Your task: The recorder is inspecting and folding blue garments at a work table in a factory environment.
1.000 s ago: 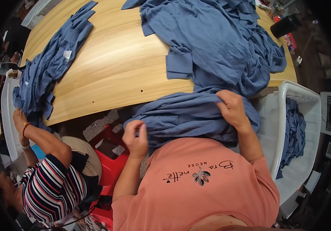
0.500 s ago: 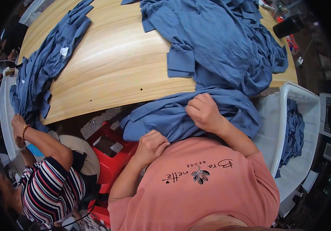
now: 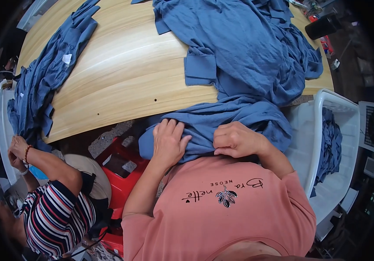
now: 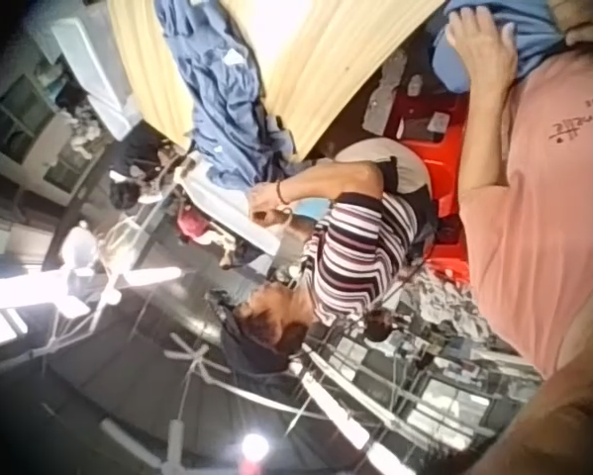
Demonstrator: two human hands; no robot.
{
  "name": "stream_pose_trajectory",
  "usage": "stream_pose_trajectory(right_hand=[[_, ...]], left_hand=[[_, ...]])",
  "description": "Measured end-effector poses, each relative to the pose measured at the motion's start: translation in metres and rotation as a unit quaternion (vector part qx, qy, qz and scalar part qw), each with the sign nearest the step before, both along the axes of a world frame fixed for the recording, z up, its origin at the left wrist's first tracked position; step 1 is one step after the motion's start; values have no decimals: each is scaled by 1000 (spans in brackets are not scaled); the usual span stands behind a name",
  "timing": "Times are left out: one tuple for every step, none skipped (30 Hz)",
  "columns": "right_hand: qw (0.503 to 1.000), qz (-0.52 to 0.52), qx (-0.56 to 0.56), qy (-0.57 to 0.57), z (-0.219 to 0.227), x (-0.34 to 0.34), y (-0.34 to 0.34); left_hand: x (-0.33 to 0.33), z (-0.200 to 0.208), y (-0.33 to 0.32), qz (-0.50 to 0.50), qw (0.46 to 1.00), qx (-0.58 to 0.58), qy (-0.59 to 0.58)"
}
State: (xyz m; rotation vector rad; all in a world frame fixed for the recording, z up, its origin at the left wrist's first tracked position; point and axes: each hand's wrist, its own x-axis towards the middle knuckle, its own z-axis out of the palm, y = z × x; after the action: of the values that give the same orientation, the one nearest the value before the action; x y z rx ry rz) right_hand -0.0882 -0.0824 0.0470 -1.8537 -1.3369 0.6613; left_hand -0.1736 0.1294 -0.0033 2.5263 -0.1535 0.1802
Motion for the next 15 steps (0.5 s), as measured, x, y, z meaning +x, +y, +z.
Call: stream_pose_trajectory(right_hand=[[1000, 9, -10, -6, 0, 0, 0], [999, 14, -44, -10, 0, 0, 2], [1000, 18, -20, -10, -1, -2, 5], [995, -53, 1, -79, -4, -3, 8], [982, -121, 18, -146, -6, -3, 12], [981, -124, 22, -147, -8, -2, 15], [961, -126, -12, -248, -10, 0, 17], [931, -124, -59, -339, -11, 3, 19], [939, -98, -84, -319, -12, 5, 21], [940, -95, -81, -318, -12, 8, 21], [942, -77, -103, -309, -11, 10, 21], [943, -52, -159, -289, -11, 10, 22], [944, -56, -126, -299, -9, 9, 24], [949, -72, -56, -301, -9, 7, 27], [947, -103, 19, -303, -9, 4, 31]], left_hand=[[0, -1, 0, 7, 999, 33, -4], [-2, 0, 0, 13, 1000, 22, 0], [-4, 1, 2, 9, 999, -18, 28], [-7, 2, 5, 13, 996, -58, 66], [-12, 4, 7, 13, 997, -69, 33], [-17, 7, 9, 6, 997, -71, 21], [-23, 10, 11, 3, 995, -95, -30], [-29, 13, 14, 2, 990, -118, -81], [-33, 16, 17, 0, 990, -102, -102], [-38, 19, 19, -3, 987, -103, -119], [-42, 21, 21, 11, 984, -114, -134], [-46, 23, 22, 27, 982, -124, -139], [-49, 24, 23, 26, 981, -126, -144], [-51, 25, 23, 21, 980, -128, -153], [-53, 25, 22, 29, 978, -133, -159]])
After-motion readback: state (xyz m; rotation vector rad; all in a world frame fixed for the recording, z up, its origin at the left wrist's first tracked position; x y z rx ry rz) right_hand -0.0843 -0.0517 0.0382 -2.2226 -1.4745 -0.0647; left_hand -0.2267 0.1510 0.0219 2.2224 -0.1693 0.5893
